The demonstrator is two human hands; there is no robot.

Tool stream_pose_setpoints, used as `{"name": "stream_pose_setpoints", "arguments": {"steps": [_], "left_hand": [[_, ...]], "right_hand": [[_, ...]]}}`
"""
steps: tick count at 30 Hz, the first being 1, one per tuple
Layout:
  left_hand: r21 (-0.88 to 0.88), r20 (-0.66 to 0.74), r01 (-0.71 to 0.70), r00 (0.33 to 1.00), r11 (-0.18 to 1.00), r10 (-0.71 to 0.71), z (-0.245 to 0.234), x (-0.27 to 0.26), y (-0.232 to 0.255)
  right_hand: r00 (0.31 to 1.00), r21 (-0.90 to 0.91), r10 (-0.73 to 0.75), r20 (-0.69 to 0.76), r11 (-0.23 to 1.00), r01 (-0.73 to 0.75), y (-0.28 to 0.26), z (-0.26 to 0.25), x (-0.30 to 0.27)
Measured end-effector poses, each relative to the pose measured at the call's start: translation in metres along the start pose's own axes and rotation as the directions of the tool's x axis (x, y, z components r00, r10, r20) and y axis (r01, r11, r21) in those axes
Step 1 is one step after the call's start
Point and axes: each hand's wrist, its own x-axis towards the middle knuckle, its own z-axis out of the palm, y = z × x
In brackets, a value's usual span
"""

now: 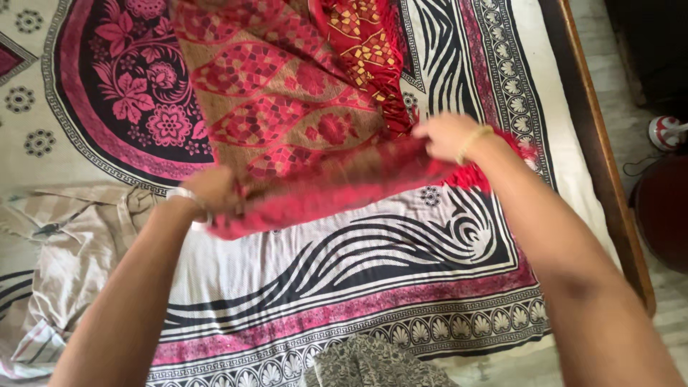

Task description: The person folds a large red and gold patterned textile on a bed, smoothing and aligning edges before rolling it into a compact bundle. They then place the bundle on a nearby stack of folded linens and briefly handle a light-colored cloth on the bed.

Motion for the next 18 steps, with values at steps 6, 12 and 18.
{"name": "stream_pose_setpoints", "arguments": {"steps": [6, 12, 18], "left_hand": [[0.048, -0.838, 0.097, 0.545, 0.994, -0.013, 0.021, 0.101, -0.024], [0.3, -0.744, -0.008, 0.624, 0.954, 0.239, 0.119, 0.18, 0.027], [0.122, -0.724, -0.04, 0.68, 0.992, 0.116, 0.171, 0.196, 0.053]], "right_hand": [[0.699, 0.237, 0.247, -0.672, 0.965, -0.113, -0.005, 0.053, 0.095], [0.907, 0.069, 0.054, -0.418, 0.997, -0.027, -0.107, 0.164, 0.151], [0.903, 0.17, 0.159, -0.4, 0.981, -0.098, -0.128, 0.208, 0.146]]}}
